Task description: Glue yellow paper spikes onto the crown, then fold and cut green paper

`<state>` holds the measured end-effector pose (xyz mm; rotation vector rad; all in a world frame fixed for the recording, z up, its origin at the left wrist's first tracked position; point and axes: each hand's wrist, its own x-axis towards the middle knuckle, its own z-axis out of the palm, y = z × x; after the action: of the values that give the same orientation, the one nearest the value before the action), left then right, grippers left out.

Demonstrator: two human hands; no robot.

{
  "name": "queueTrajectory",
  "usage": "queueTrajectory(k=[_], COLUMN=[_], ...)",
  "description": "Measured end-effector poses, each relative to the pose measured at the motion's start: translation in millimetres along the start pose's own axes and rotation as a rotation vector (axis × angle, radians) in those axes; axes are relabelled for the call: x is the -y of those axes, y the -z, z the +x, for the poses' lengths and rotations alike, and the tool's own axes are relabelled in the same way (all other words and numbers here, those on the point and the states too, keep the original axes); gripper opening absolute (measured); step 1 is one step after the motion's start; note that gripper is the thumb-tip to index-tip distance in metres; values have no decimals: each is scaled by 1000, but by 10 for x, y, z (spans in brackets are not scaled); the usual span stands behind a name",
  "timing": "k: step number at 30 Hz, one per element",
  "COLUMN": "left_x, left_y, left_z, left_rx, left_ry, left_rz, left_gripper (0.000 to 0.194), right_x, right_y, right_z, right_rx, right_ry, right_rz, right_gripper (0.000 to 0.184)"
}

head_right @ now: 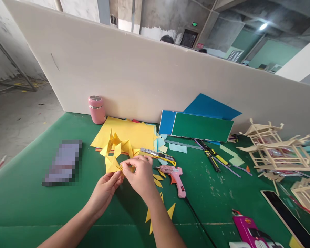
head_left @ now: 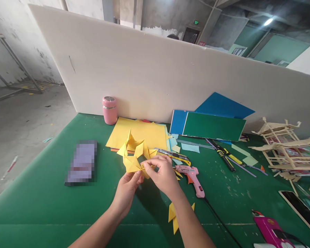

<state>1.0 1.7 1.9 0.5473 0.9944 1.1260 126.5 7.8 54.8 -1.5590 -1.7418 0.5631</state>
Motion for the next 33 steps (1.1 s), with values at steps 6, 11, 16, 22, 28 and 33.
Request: queueTrajectory(k=[6,11,16,22,28,33], left_x=[-13,-24,-28,-20,-9,-25], left_y=[-10,-30,-30,-26,-24,-37], left_z=[-10,-29,-38,-31,-24,-29], left_rx=[-4,-9,-15,-3,-3,-23], left_ry=[2,11,19,27,16,20], left_rz=[-18,-35,-35,-33,-36,-22], left_gripper=[38,39,39,37,36,37], right_x=[10,12,17,23,31,55], right_y=[5,9,26,41,48,69], right_z=[-10,-15,-19,-19,-26,-25], right_rx=[4,9,8,37,56,68], right_ry=[-4,-2,14,26,62,74], right_rz=[1,-19,-31,4,12,3], right_gripper=[22,21,21,20,18,18])
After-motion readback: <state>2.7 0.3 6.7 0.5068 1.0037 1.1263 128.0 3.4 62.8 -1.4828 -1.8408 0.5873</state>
